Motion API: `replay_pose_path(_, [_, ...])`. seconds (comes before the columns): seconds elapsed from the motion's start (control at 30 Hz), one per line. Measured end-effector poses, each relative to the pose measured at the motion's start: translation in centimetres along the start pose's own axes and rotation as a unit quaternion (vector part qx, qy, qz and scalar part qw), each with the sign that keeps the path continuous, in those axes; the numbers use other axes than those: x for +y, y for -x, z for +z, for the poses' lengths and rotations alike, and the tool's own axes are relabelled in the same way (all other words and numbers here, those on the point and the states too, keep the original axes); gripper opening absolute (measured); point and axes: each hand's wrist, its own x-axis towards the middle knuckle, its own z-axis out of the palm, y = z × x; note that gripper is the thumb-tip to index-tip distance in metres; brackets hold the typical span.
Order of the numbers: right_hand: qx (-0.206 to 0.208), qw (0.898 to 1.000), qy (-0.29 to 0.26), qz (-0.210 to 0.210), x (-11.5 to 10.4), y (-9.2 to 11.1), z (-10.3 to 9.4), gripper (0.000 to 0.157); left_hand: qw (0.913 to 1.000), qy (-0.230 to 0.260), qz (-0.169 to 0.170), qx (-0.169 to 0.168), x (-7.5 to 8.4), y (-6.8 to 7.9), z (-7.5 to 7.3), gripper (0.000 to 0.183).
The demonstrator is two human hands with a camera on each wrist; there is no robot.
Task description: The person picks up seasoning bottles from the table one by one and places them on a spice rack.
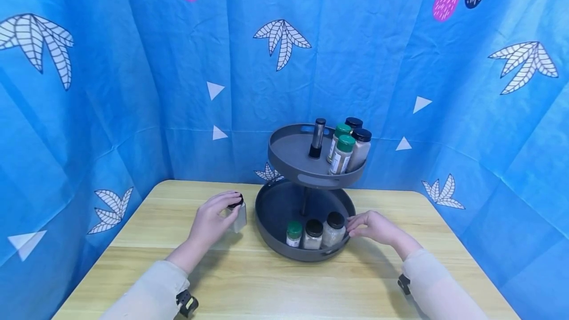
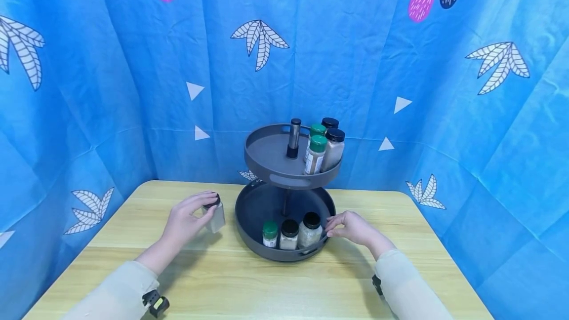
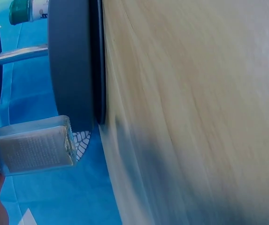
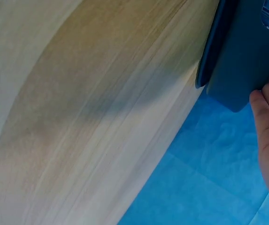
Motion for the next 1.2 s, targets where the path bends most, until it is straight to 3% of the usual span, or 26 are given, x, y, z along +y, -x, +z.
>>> replay_pose_path(0.23, [0.0, 1.0, -0.001, 0.0, -0.1, 0.0, -0.1, 0.015, 0.9992, 0.036, 0.019, 0.003, 0.9, -0.2, 0.1, 0.025])
replay_pose_path(1.2, [-0.001, 1.0, 0.001, -0.007, -0.1, 0.0, -0.1, 0.015, 0.9964, 0.065, 0.052, 0.012, 3.4, -0.9, 0.6, 0.026])
